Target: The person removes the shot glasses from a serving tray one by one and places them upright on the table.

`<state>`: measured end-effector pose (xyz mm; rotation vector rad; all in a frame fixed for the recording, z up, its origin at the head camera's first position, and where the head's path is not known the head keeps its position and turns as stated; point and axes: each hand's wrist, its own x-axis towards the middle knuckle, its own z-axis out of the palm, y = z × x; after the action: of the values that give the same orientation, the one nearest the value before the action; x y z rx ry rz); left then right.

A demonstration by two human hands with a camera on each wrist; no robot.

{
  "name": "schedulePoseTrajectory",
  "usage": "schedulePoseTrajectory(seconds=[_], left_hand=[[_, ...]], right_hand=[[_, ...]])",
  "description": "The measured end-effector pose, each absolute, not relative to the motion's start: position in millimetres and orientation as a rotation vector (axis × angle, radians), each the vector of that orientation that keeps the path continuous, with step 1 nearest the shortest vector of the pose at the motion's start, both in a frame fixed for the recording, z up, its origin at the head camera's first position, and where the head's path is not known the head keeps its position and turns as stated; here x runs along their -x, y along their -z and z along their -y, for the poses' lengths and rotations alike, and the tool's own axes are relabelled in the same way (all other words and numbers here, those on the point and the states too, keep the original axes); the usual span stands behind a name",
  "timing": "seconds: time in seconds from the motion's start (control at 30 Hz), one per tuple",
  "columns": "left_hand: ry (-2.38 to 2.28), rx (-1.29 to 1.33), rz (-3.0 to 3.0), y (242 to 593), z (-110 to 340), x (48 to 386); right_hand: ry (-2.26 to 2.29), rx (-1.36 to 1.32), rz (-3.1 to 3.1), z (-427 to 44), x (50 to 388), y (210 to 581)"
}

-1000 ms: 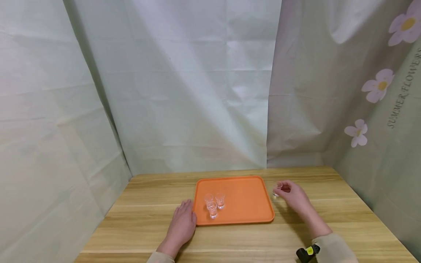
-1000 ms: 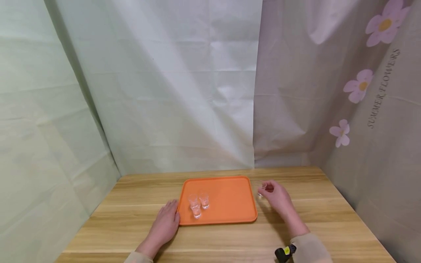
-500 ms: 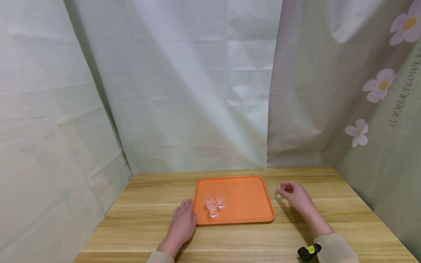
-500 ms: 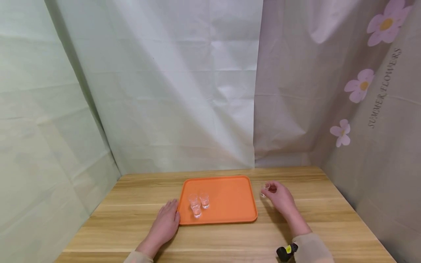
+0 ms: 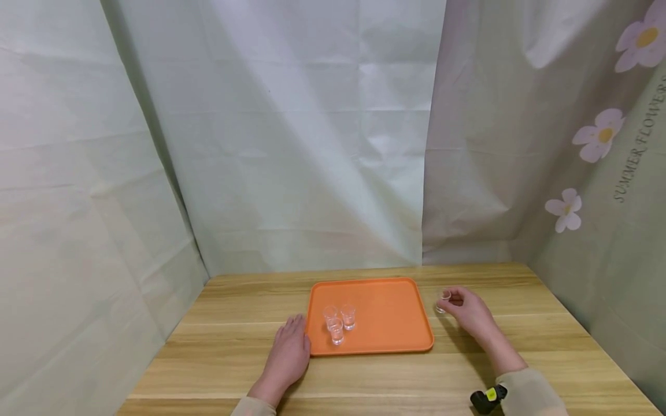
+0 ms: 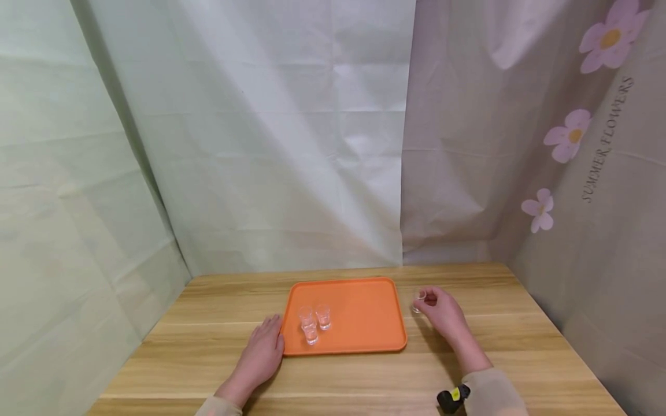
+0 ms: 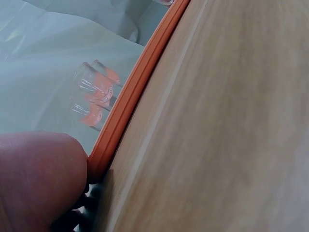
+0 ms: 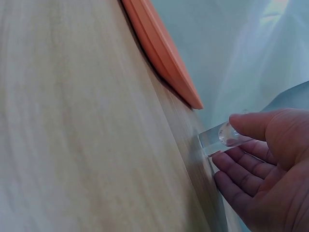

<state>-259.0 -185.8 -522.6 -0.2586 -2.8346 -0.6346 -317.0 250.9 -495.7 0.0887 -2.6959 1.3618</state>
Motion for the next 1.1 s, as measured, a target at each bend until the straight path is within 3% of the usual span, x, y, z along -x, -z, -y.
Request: schedulePoseTrajectory(seconds=[0.6, 1.1], left_hand=[[0.630, 0.254, 2.840, 521.6, 185.0, 259.9], [0.662, 0.271, 2.789, 526.0, 186.1, 259.9]], right_hand=[[-1.323, -0.158, 2.689, -244.1, 313.1, 476.1], [-1.485, -0.436, 2.616, -172.0, 304.8, 458.8]])
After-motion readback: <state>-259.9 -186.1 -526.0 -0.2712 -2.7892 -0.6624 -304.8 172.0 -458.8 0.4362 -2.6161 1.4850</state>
